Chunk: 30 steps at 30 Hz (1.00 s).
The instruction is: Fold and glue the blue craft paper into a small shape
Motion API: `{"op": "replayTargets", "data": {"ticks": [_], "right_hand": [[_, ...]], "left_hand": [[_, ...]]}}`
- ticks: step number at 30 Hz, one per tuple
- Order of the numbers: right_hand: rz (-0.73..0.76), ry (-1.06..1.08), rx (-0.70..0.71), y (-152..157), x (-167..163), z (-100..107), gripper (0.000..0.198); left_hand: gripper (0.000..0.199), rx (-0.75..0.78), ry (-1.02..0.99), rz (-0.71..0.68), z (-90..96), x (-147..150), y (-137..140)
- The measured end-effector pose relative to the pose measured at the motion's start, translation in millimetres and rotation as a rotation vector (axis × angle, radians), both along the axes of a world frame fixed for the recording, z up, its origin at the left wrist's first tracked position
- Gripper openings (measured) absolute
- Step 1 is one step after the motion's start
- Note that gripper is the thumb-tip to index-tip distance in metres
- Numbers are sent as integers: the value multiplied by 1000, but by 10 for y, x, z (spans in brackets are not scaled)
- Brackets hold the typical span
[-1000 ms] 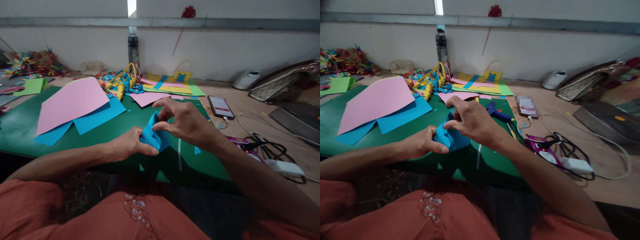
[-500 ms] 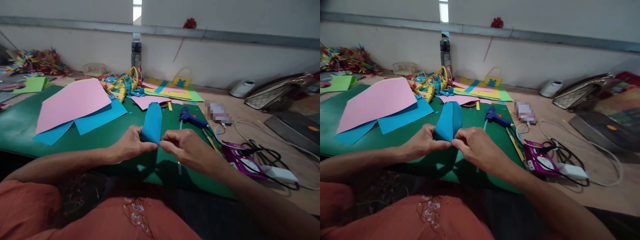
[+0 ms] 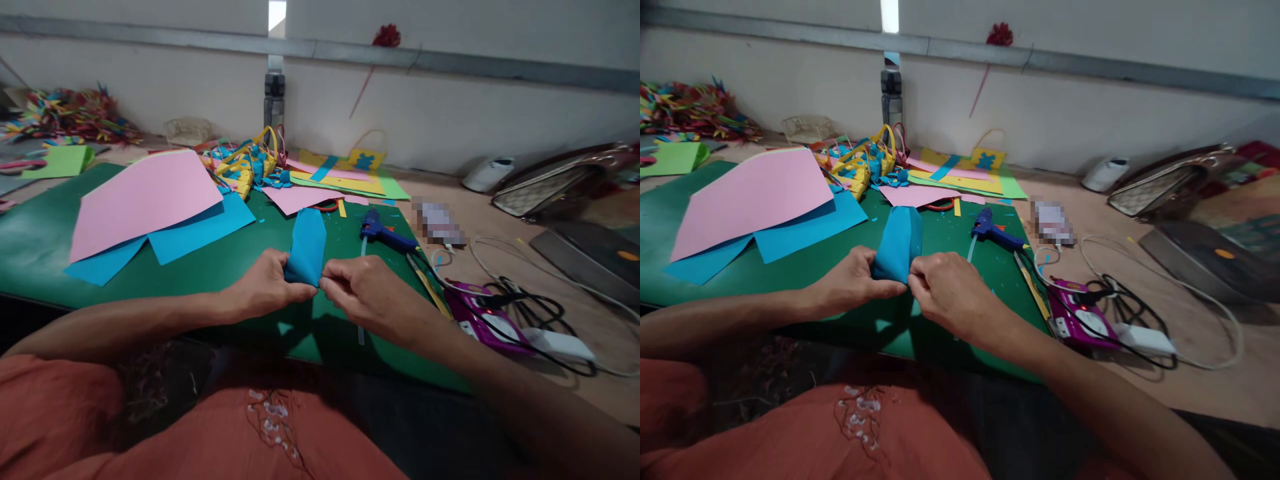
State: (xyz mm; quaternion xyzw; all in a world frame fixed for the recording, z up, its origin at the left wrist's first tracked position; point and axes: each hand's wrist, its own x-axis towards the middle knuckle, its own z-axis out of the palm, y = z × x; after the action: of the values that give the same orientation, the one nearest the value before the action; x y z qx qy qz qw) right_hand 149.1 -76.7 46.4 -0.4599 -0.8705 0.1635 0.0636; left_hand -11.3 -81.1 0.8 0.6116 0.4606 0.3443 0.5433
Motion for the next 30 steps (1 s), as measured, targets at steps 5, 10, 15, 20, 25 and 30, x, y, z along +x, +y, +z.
{"op": "replayTargets", "data": {"ticks": [5,10,15,20,25,30], "right_hand": [[-21,-42,27,-20,-15,-21,29],[-16,-73,69,-20,-10,-47,25],[-28,-165,91,-32,-26,-98,21],[-44,-253,161,-66,-47,-145,20],[-55,-276,186,-95,-54,-159,19],[-53,-230,173,-66,-40,-186,16]], "left_hand": [[18,-7,8,-13,-21,8,-4],[17,1,36,-22,-29,9,2],[20,18,92,-14,-50,5,-1],[22,47,113,-15,-77,-2,0],[23,61,127,-15,-98,-9,12],[20,82,128,-24,-96,-9,23]]}}
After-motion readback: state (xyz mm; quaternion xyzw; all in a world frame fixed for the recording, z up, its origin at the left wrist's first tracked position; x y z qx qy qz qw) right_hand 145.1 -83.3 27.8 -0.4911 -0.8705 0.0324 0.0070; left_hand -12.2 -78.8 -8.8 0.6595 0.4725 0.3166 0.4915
